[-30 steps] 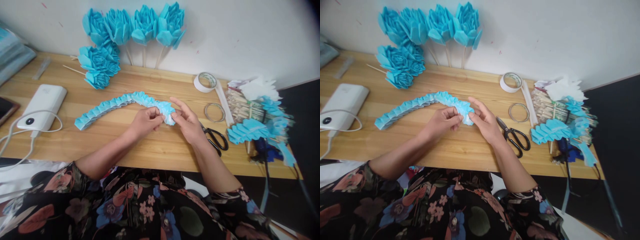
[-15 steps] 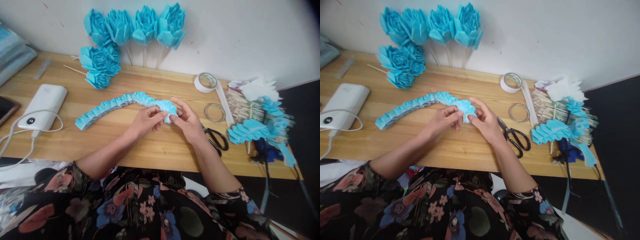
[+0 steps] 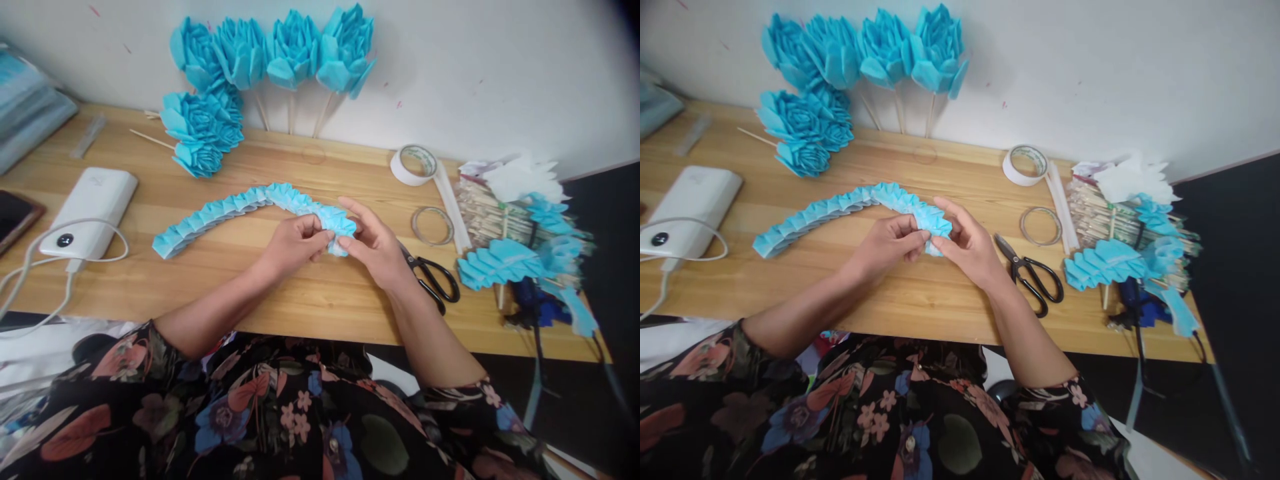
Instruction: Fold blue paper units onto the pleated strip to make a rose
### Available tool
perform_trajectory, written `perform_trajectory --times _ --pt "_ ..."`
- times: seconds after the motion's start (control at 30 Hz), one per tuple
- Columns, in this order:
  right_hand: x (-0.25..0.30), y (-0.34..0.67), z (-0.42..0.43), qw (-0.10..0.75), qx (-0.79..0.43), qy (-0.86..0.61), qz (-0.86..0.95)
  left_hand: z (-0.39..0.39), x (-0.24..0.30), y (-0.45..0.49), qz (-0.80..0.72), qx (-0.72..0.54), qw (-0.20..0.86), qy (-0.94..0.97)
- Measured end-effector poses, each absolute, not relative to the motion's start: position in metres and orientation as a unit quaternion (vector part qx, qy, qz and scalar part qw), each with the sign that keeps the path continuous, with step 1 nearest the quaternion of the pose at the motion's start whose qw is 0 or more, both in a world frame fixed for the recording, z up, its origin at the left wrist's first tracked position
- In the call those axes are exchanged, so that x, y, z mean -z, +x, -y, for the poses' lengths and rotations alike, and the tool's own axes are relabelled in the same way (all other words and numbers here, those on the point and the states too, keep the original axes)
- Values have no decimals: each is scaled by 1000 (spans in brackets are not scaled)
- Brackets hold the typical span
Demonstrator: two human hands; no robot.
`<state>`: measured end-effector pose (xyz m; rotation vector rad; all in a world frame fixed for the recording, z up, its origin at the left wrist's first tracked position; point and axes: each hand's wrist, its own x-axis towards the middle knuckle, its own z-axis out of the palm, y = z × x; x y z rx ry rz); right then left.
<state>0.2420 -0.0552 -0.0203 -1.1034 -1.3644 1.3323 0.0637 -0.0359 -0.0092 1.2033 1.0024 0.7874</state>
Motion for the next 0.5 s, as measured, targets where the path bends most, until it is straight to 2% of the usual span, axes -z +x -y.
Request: perform_trajectory --times 0.5 --pt "24 245 52 458 -518 -454 561 34 5 62 -424 -338 674 501"
